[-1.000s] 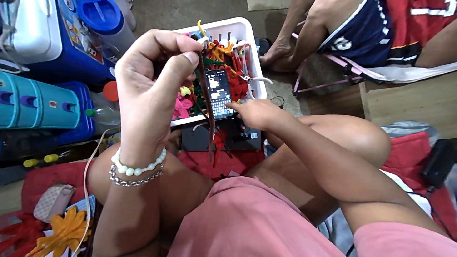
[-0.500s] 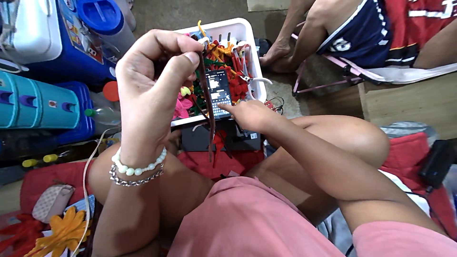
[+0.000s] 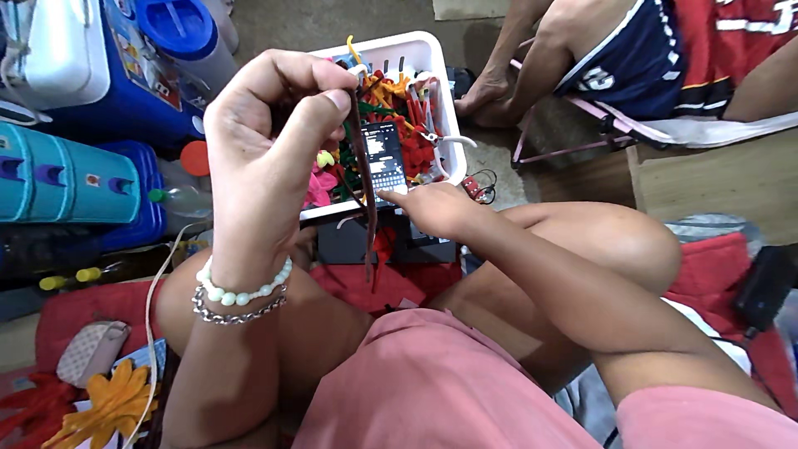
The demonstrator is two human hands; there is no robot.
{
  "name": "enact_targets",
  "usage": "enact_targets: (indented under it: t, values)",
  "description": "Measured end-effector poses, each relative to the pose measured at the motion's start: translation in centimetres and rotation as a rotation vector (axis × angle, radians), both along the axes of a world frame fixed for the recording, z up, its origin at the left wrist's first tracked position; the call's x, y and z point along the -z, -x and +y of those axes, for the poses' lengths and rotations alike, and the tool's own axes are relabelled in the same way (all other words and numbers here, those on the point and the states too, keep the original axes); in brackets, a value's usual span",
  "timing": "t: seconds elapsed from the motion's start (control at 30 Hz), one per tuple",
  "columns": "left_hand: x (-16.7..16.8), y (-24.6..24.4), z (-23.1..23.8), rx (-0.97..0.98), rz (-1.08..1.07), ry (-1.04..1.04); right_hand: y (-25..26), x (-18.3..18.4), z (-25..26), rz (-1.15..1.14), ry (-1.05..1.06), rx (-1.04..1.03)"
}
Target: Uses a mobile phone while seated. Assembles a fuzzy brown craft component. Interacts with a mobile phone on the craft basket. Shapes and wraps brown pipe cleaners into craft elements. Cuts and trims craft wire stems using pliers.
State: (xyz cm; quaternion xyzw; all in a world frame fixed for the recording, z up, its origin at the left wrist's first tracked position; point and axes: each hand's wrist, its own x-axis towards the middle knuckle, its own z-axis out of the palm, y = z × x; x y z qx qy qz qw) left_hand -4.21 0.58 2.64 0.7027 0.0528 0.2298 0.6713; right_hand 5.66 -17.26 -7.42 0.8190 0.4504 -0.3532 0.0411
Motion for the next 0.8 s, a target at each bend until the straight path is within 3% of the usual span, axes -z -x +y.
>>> enact_targets:
  t: [0.8]
  values:
    - [0.0, 0.2, -0.2, 0.0, 0.014, -0.009, -3.1, 0.0, -0.2, -0.055, 0.086, 0.158]
